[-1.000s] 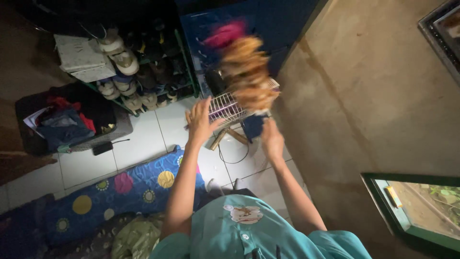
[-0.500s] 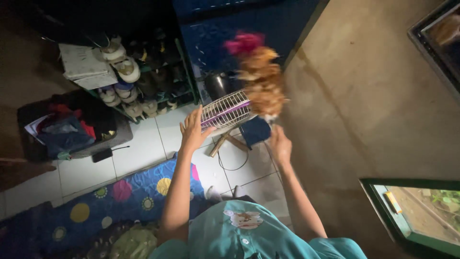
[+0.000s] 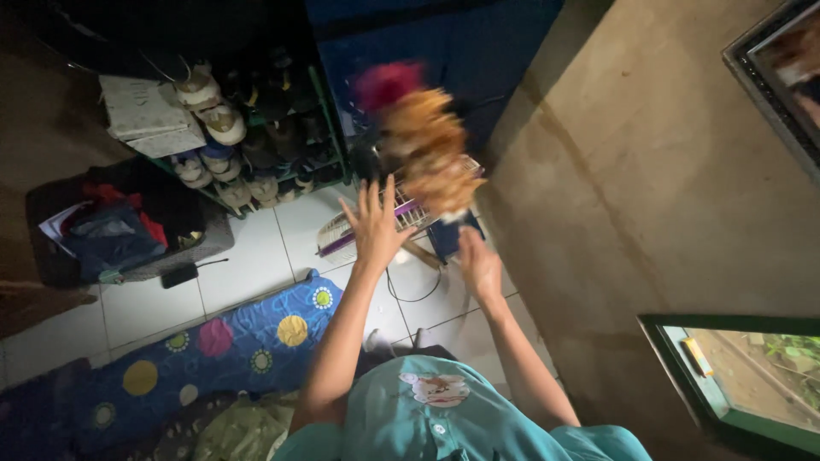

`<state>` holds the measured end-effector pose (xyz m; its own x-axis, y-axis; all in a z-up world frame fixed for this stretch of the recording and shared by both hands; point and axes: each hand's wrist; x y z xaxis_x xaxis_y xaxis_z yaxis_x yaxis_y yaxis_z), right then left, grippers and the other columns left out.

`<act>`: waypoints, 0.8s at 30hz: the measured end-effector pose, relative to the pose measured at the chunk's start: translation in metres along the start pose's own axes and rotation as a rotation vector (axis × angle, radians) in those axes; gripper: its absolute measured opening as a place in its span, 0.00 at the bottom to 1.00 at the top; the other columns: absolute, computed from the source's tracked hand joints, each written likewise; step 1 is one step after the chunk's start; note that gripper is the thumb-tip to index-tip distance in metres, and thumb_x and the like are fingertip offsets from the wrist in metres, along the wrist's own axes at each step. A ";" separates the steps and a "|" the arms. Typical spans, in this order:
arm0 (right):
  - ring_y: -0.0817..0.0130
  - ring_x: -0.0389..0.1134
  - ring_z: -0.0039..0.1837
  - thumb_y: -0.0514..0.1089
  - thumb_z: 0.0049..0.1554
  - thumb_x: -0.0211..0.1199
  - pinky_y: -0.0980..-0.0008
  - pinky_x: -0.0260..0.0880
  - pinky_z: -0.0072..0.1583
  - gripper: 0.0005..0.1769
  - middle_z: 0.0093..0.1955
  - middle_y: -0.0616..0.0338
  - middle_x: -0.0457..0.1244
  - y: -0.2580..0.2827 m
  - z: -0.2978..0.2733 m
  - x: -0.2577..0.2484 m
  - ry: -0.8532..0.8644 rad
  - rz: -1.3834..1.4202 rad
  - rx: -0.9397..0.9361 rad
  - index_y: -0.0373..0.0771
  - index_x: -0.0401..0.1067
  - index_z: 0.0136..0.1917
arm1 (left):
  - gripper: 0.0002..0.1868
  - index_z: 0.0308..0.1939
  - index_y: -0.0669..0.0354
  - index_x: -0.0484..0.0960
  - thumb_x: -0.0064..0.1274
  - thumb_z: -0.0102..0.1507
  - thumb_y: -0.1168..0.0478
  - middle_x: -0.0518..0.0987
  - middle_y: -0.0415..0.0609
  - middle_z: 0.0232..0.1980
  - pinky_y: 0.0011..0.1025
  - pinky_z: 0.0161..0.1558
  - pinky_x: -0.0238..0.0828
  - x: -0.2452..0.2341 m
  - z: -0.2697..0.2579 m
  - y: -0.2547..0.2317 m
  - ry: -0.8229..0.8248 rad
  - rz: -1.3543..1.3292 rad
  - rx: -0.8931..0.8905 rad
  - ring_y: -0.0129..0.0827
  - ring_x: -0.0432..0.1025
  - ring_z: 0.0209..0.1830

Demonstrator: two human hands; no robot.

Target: Cleaning the guard and housing of a floor fan using a duster.

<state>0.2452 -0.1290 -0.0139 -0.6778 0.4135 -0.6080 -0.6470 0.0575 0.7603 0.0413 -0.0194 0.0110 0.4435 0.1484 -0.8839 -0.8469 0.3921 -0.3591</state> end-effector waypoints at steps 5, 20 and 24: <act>0.50 0.74 0.50 0.49 0.66 0.55 0.58 0.73 0.51 0.17 0.48 0.46 0.70 -0.017 0.001 -0.013 0.086 -0.080 -0.098 0.44 0.72 0.65 | 0.56 0.74 0.54 0.59 0.73 0.51 0.40 0.63 0.61 0.73 0.75 0.72 0.35 -0.003 -0.013 0.036 0.047 -0.019 -0.037 0.56 0.56 0.75; 0.53 0.73 0.48 0.51 0.65 0.57 0.61 0.73 0.51 0.16 0.49 0.48 0.69 -0.007 0.012 -0.047 0.099 -0.041 -0.165 0.41 0.75 0.61 | 0.55 0.75 0.46 0.60 0.74 0.49 0.45 0.66 0.49 0.72 0.74 0.70 0.39 -0.036 -0.030 0.059 0.038 -0.109 -0.026 0.48 0.58 0.74; 0.47 0.71 0.51 0.50 0.65 0.58 0.56 0.71 0.53 0.16 0.49 0.46 0.69 -0.036 0.029 -0.076 0.161 -0.297 0.025 0.45 0.78 0.62 | 0.56 0.76 0.34 0.61 0.75 0.47 0.51 0.60 0.49 0.76 0.77 0.71 0.34 -0.049 -0.038 0.060 0.142 -0.097 -0.094 0.49 0.50 0.79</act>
<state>0.3303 -0.1363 0.0116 -0.5084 0.2266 -0.8308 -0.8173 0.1768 0.5484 -0.0426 -0.0375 0.0218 0.4845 -0.0184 -0.8746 -0.8285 0.3113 -0.4655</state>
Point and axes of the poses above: each hand's wrist, its own z-axis towards the middle knuckle, its own x-axis out of the palm, y = z × x
